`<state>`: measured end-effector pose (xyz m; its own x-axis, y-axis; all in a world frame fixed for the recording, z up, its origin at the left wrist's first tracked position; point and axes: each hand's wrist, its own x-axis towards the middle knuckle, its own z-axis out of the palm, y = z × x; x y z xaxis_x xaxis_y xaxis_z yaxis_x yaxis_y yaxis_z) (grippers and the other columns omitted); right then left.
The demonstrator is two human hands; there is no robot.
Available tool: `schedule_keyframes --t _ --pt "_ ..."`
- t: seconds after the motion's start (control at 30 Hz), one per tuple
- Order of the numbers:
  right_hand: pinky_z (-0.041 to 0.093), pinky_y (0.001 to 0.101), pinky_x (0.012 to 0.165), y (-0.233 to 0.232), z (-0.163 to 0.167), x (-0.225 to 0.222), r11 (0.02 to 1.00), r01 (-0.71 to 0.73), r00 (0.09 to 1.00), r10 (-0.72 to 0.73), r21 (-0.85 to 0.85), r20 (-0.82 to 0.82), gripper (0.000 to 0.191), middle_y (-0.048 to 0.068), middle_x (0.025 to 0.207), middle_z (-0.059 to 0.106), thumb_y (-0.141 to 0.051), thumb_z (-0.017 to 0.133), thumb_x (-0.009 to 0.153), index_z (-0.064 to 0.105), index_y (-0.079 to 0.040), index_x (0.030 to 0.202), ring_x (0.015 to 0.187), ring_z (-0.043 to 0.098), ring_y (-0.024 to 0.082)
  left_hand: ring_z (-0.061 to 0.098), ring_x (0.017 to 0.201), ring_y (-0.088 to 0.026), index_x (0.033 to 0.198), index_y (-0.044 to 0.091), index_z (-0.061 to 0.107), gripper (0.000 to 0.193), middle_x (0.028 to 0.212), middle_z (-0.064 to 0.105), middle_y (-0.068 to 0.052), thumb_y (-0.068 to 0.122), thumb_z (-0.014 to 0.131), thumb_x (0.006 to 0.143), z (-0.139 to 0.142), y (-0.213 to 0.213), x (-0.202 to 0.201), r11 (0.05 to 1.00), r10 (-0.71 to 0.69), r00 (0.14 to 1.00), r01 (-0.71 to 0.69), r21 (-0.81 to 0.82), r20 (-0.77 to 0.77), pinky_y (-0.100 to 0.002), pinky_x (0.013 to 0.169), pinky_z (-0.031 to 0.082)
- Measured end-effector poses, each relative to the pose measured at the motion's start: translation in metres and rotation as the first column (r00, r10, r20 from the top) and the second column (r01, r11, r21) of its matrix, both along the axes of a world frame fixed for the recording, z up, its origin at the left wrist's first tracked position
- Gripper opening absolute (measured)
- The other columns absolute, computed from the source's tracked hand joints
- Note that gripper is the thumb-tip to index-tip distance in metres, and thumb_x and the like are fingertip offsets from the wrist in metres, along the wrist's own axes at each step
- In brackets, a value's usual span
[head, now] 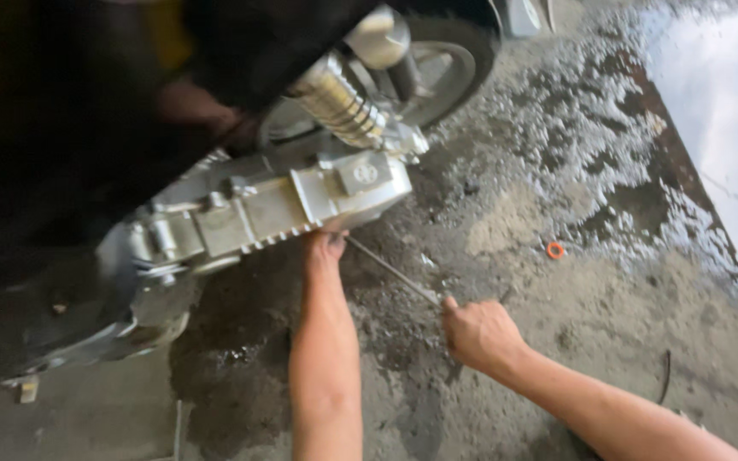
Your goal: The person uses a screwdriver to remove a screw from the motorcycle's side panel, then retrieves a T-handle wrench from a backpack. They use the wrench to loosen and remove several bolts from the engine casing area, working methodically around the lower engine block.
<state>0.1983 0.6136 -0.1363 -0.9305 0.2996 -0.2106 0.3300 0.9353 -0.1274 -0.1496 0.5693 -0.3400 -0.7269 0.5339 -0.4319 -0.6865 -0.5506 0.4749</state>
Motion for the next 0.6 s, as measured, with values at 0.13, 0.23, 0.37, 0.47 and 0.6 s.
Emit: schedule_keyframes --t 0.13,0.23,0.37,0.47,0.6 --pt "0.050 0.0540 0.051 0.002 -0.003 0.000 1.000 0.000 1.000 0.000 -0.024 0.006 0.019 0.014 0.059 0.064 -0.021 0.056 0.093 0.067 -0.006 0.096 0.054 0.064 0.038 0.060 0.115 -0.025 0.135 0.016 0.053 0.051 0.129 0.064 -0.004 0.024 0.071 0.087 -0.001 -0.002 -0.014 0.997 0.043 0.990 -0.034 -0.069 0.134 -0.049 0.080 0.055" --pt "0.050 0.0538 0.050 0.004 -0.002 0.000 0.999 0.029 1.000 -0.030 -0.028 -0.004 0.019 0.014 0.057 0.064 -0.021 0.055 0.094 0.066 -0.006 0.097 0.052 0.064 0.038 0.059 0.118 -0.027 0.137 0.015 0.053 0.056 0.130 0.063 -0.006 0.020 0.073 0.085 0.001 -0.006 -0.021 1.000 0.009 0.990 -0.012 0.025 0.140 -0.051 0.088 0.054" --pt "0.050 0.0539 0.049 0.006 0.000 0.000 0.999 0.002 1.000 -0.002 -0.037 -0.020 0.019 0.014 0.057 0.063 -0.020 0.059 0.087 0.067 -0.006 0.097 0.051 0.063 0.038 0.059 0.118 -0.025 0.136 0.018 0.053 0.059 0.129 0.063 -0.004 0.017 0.077 0.082 0.005 -0.006 -0.017 0.999 -0.012 0.997 0.015 -0.047 0.078 -0.049 0.089 0.054" --pt "0.050 0.0536 0.050 0.007 -0.001 0.001 1.000 -0.004 1.000 0.004 -0.031 -0.006 0.017 0.013 0.057 0.063 -0.020 0.059 0.088 0.066 -0.007 0.095 0.051 0.063 0.038 0.059 0.117 -0.023 0.136 0.020 0.053 0.062 0.127 0.062 -0.003 0.015 0.079 0.080 0.008 -0.001 -0.006 0.989 -0.011 0.995 0.025 -0.143 0.095 -0.047 0.091 0.053" --pt "0.050 0.0532 0.050 0.009 -0.004 0.005 0.998 0.022 1.000 -0.022 -0.057 0.007 0.018 0.013 0.056 0.063 -0.021 0.061 0.085 0.066 -0.006 0.095 0.051 0.064 0.038 0.059 0.116 -0.021 0.135 0.024 0.053 0.066 0.125 0.062 -0.001 0.012 0.083 0.077 0.009 0.004 0.007 0.981 -0.024 0.997 0.037 -0.190 0.067 -0.045 0.092 0.053"
